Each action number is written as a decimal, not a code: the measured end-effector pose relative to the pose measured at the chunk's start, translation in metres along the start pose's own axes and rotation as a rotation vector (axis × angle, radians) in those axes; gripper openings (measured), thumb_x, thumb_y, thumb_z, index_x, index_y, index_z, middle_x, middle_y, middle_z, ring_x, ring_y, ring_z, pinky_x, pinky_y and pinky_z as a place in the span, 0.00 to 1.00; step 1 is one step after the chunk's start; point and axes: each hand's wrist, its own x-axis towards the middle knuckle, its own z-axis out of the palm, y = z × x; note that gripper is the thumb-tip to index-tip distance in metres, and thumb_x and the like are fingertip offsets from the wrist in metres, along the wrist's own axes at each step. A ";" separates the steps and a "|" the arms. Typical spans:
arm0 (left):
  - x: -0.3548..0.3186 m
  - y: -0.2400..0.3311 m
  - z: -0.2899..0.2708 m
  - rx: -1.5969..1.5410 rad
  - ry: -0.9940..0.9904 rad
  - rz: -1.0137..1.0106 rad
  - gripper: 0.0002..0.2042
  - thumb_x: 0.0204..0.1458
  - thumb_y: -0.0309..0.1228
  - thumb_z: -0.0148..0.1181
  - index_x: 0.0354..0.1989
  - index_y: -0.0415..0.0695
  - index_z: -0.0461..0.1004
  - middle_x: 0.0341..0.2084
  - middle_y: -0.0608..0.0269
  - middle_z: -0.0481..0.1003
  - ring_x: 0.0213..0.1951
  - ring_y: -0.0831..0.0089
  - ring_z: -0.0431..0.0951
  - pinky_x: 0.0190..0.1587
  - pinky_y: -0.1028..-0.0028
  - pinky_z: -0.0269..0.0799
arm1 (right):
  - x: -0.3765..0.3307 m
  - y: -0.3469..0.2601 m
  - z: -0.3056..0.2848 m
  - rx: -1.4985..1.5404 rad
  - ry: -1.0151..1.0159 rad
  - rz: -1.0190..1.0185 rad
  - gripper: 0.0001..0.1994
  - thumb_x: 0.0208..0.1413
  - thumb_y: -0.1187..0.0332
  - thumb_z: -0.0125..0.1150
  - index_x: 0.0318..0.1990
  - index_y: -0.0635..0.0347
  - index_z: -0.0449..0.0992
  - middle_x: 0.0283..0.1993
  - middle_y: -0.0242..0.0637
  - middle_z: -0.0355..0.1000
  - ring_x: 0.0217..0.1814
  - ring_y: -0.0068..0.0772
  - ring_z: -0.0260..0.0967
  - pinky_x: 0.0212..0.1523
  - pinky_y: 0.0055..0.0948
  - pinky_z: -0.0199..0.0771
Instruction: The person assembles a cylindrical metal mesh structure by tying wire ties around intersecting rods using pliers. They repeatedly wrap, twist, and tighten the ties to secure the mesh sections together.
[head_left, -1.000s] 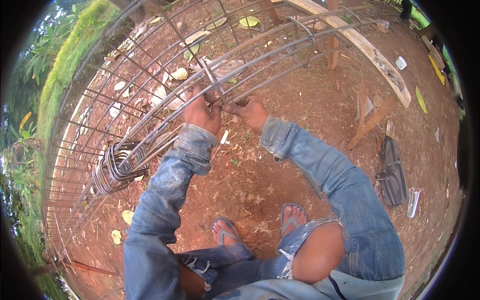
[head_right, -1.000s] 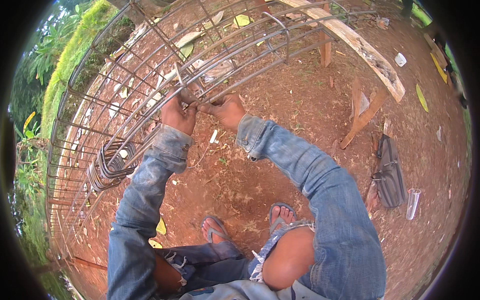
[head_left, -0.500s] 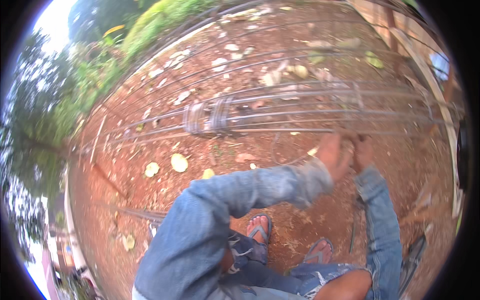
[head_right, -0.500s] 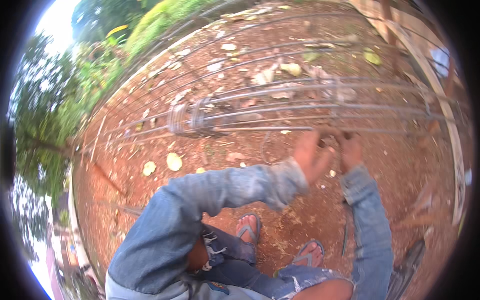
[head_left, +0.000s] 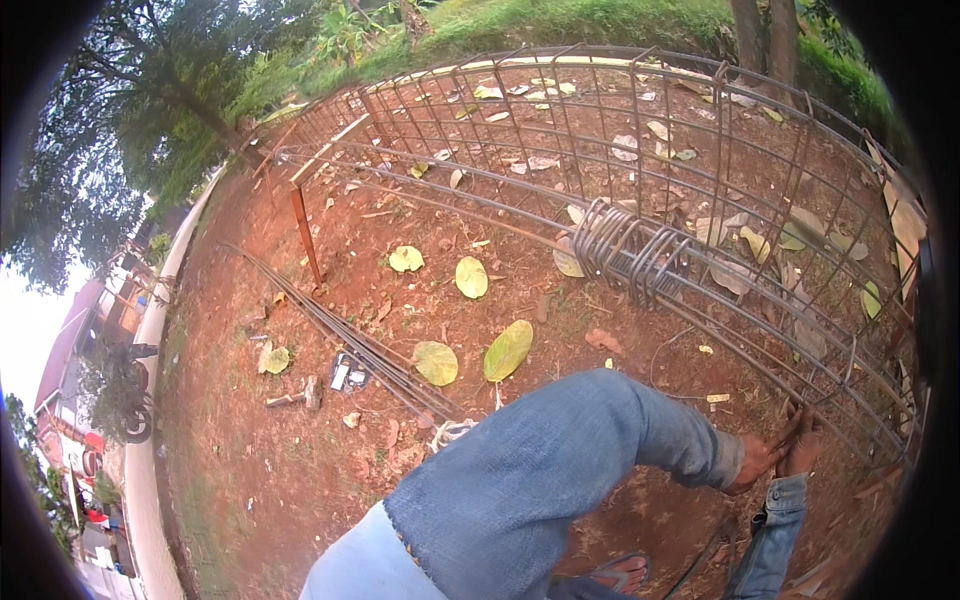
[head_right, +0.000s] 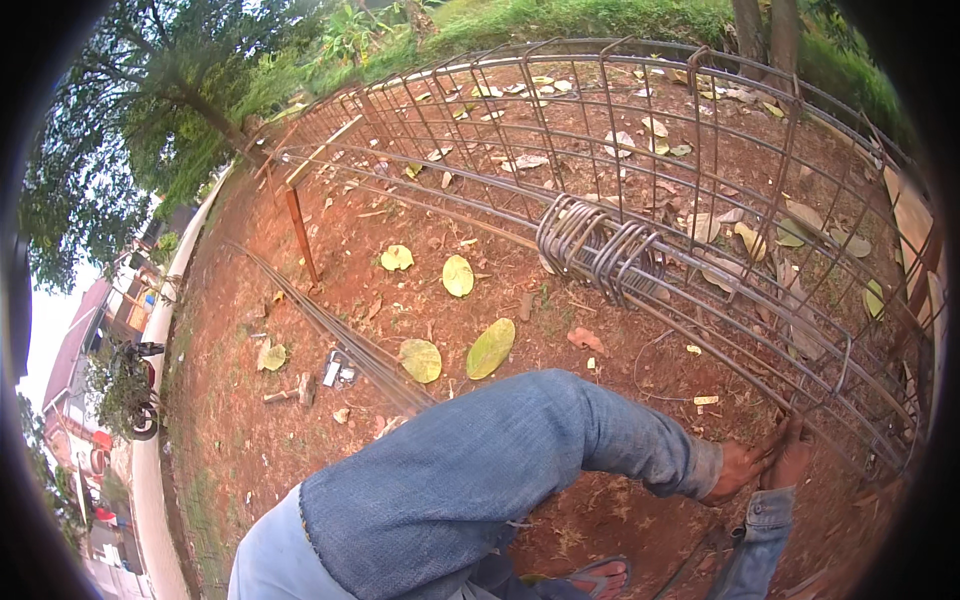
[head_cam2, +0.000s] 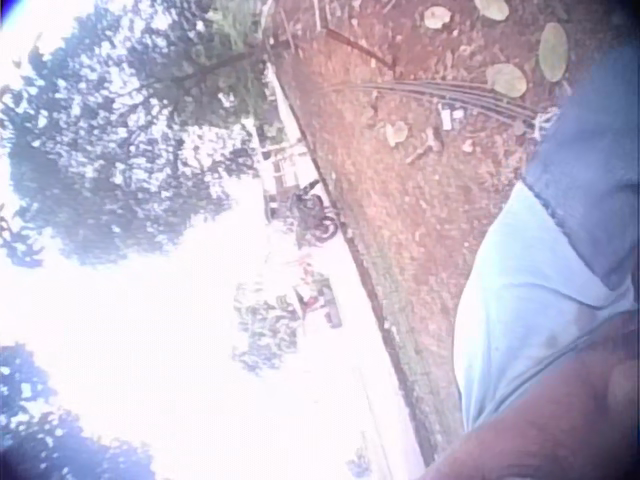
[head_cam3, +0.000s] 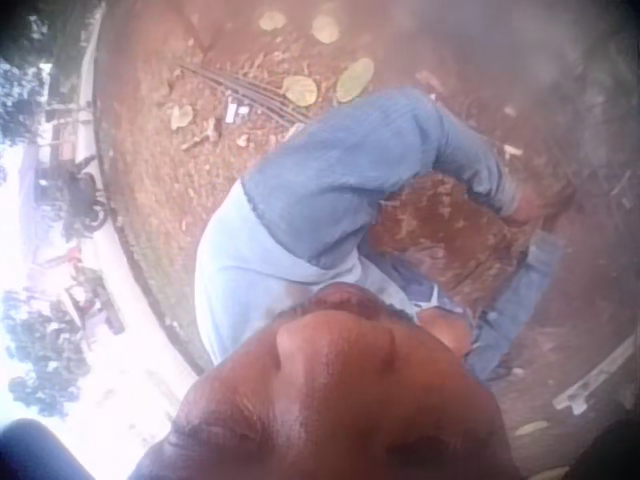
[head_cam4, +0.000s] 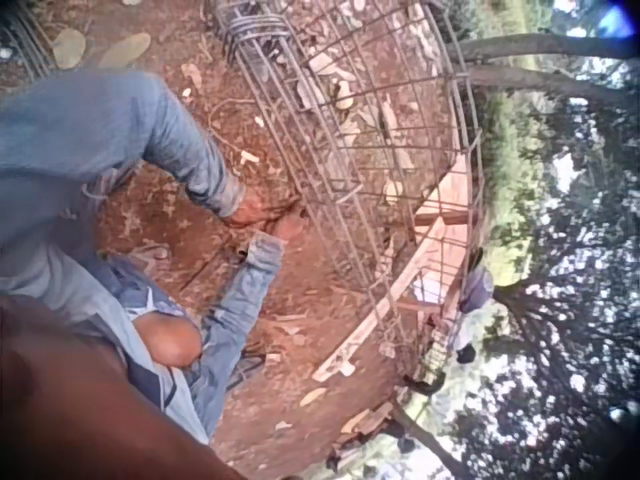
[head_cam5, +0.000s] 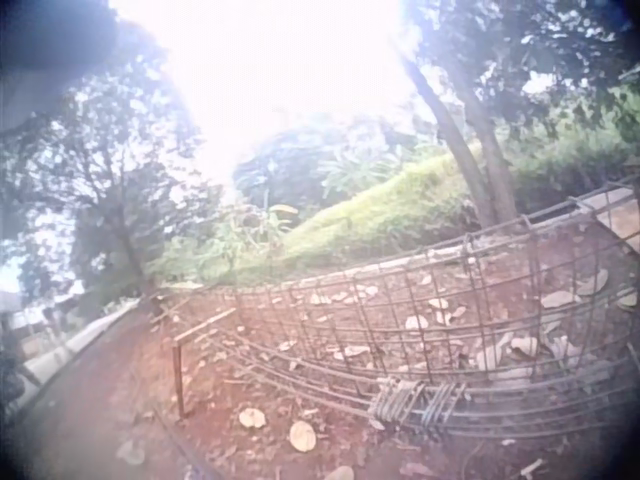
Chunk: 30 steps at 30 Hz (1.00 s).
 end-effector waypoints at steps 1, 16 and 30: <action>0.002 -0.002 0.002 0.016 -0.014 -0.002 0.41 0.34 0.27 0.56 0.59 0.25 0.42 0.59 0.27 0.39 0.30 0.45 0.75 0.32 0.58 0.73 | 0.001 -0.002 -0.001 -0.020 0.004 -0.005 0.14 0.56 0.61 0.55 0.40 0.65 0.72 0.42 0.39 0.72 0.43 0.27 0.70 0.46 0.24 0.71; 0.023 -0.021 -0.093 0.279 0.445 0.122 0.09 0.37 0.31 0.59 0.28 0.45 0.70 0.23 0.65 0.71 0.38 0.64 0.70 0.40 0.60 0.64 | -0.011 -0.005 0.020 -0.033 0.029 -0.078 0.17 0.55 0.59 0.57 0.41 0.66 0.72 0.41 0.36 0.70 0.44 0.25 0.65 0.47 0.28 0.62; 0.050 -0.010 -0.112 -0.017 0.200 0.000 0.14 0.40 0.24 0.61 0.39 0.46 0.76 0.30 0.54 0.72 0.28 0.59 0.76 0.32 0.67 0.73 | -0.019 -0.034 0.051 0.141 0.005 -0.075 0.14 0.48 0.68 0.65 0.41 0.66 0.75 0.39 0.38 0.74 0.39 0.26 0.71 0.42 0.27 0.73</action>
